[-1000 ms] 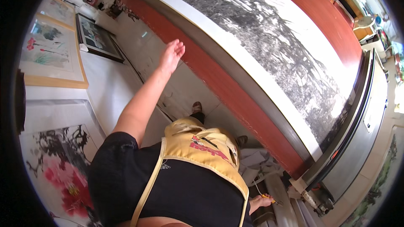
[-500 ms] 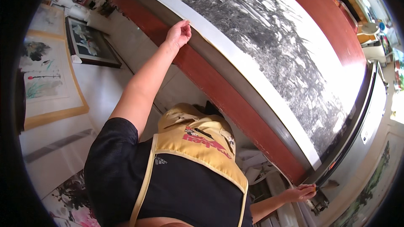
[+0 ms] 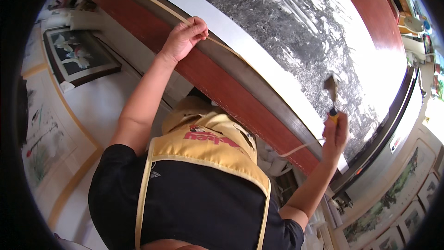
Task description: The person applies adhesive to the edge of a large scroll using a brush and presses it onto a wooden board. They then use a large paper cutter to trim the excess paper from the edge of the scroll. The person repeats this process for another section of the scroll.
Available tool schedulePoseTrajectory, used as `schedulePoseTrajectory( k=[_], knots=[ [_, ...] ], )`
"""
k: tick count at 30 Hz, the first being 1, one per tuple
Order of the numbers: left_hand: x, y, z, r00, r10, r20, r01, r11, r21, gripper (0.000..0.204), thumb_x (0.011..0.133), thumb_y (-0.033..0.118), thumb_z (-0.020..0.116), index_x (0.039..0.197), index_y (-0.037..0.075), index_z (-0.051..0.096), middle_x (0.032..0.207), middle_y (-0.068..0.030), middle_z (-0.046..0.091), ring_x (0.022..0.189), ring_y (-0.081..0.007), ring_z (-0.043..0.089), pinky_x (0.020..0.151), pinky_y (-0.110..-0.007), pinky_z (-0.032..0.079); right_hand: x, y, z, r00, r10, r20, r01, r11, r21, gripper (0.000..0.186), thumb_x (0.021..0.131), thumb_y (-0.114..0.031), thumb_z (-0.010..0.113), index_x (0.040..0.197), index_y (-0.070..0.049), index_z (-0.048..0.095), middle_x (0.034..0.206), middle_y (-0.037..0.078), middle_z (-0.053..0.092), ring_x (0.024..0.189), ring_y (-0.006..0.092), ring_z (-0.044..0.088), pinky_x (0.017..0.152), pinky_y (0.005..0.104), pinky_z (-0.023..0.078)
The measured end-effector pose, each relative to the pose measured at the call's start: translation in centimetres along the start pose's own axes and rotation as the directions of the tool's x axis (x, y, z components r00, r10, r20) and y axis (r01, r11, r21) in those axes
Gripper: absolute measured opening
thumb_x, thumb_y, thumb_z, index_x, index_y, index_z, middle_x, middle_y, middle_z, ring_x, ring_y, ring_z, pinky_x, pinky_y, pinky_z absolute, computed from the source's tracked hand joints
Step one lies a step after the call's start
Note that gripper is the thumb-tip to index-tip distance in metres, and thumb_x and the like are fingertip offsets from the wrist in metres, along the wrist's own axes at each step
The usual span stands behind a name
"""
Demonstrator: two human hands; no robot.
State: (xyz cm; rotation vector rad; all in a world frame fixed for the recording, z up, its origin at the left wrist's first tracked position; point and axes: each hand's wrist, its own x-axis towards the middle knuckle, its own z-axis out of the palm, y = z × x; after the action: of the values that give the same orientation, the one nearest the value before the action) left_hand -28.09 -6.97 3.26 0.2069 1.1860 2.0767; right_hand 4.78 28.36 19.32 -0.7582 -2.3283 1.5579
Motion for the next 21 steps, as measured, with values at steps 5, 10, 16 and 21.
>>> schedulePoseTrajectory(
  k=[5,10,16,21],
  knots=[
    [-0.1,2.1,-0.9,0.942,0.287,0.176,-0.277,0.365,0.889,0.011,0.093,0.017,0.073,0.096,0.006,0.072,0.100,-0.0048,0.067,0.100,-0.0213,0.061,0.088,-0.036,0.049,4.8,-1.7,6.5,0.963,0.210,0.169,-0.142,0.929,-0.342,0.015,0.098,-0.009,0.062,0.112,-0.003,0.062,0.079,0.003,0.057,0.064,0.0093,0.054,0.058,0.0268,0.044],
    [1.3,0.1,-2.2,0.840,0.518,0.162,-0.247,0.098,0.964,0.008,0.085,0.011,0.079,0.088,0.011,0.072,0.105,-0.0032,0.066,0.111,-0.0247,0.058,0.097,-0.041,0.043,8.7,-1.8,10.6,0.907,0.035,0.421,0.210,0.827,-0.522,0.020,0.091,-0.008,0.070,0.109,-0.003,0.063,0.089,0.011,0.059,0.071,0.0275,0.061,0.066,0.0382,0.049],
    [2.1,-3.0,-2.4,0.748,0.656,0.096,-0.141,0.016,0.990,0.020,0.076,0.013,0.084,0.085,0.016,0.067,0.112,0.0007,0.064,0.113,-0.0261,0.057,0.095,-0.045,0.043,10.5,-0.1,12.7,0.840,-0.071,0.538,0.389,0.771,-0.505,0.020,0.090,-0.008,0.071,0.110,-0.006,0.067,0.092,0.011,0.061,0.074,0.0310,0.066,0.066,0.0393,0.053],
    [1.9,-3.1,-1.7,0.761,0.648,0.030,-0.078,0.045,0.996,0.017,0.079,0.013,0.083,0.084,0.013,0.066,0.112,-0.0016,0.068,0.117,-0.0261,0.059,0.101,-0.044,0.040,11.0,0.1,13.6,0.845,0.073,0.529,0.265,0.803,-0.534,0.021,0.092,-0.010,0.073,0.112,-0.009,0.067,0.091,0.009,0.068,0.069,0.0276,0.069,0.062,0.0370,0.055]
  ],
)
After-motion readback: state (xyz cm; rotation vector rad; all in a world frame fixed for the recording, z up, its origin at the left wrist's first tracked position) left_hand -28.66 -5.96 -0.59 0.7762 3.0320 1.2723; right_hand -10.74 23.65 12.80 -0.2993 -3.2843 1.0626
